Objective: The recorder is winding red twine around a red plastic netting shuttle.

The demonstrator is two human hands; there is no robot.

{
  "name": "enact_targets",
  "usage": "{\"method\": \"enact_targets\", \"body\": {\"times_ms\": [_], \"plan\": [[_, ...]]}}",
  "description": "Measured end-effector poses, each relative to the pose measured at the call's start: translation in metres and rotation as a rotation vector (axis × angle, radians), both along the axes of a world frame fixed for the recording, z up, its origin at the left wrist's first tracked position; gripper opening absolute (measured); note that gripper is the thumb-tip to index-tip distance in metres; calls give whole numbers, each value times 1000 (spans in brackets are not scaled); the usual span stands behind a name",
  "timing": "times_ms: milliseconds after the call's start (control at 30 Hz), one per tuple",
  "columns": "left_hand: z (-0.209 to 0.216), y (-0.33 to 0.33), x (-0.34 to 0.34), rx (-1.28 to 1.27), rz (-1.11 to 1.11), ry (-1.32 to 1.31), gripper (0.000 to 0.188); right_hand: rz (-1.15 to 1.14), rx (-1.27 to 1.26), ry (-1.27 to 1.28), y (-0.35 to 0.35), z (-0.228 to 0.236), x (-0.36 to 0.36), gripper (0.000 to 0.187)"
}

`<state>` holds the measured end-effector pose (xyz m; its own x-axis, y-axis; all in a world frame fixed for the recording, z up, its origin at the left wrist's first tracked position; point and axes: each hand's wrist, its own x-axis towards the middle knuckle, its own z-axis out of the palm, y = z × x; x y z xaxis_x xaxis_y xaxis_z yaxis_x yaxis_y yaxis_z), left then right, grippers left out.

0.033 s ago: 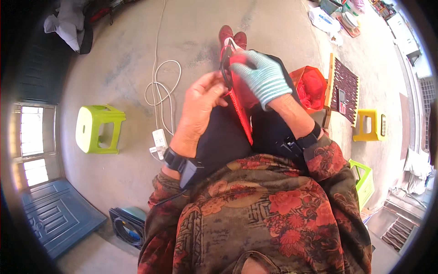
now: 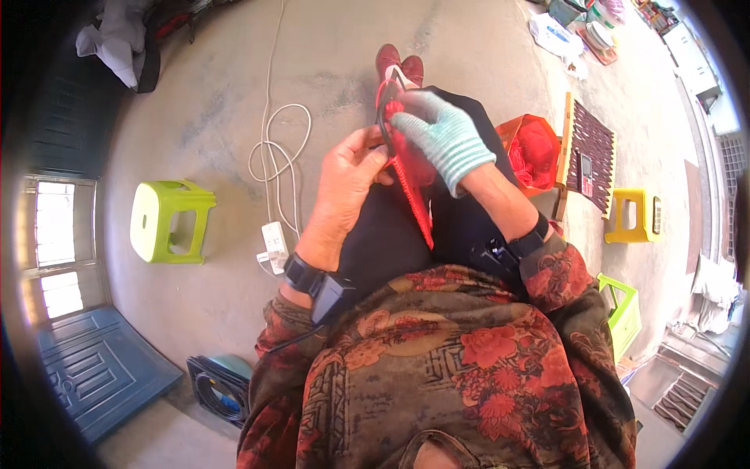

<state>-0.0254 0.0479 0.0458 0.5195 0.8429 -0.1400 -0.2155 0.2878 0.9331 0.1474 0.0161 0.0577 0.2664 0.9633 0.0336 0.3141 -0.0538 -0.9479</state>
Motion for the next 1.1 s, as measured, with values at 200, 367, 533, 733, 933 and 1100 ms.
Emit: {"method": "enact_targets", "body": {"times_ms": [200, 367, 533, 733, 933, 1100], "plan": [[-28, 7, -4, -168, -128, 16, 26, 224, -167, 536, -15, 9, 7, 51], [-5, 11, -25, -303, 15, -88, 21, 43, 48, 305, -3, 0, 29, 51], [75, 6, -81, -245, 159, -321, 20, -31, 370, -454, 2, 43, 23, 67], [162, -17, -132, 133, -21, -614, 26, 685, 675, -661, -5, 61, -16, 22], [60, 4, -103, 113, 367, 75, 14, 504, 74, 752, -71, 52, 15, 12], [22, -8, -29, 267, 56, 466, 33, 435, 91, 1003, -101, 52, 7, 17]]}}
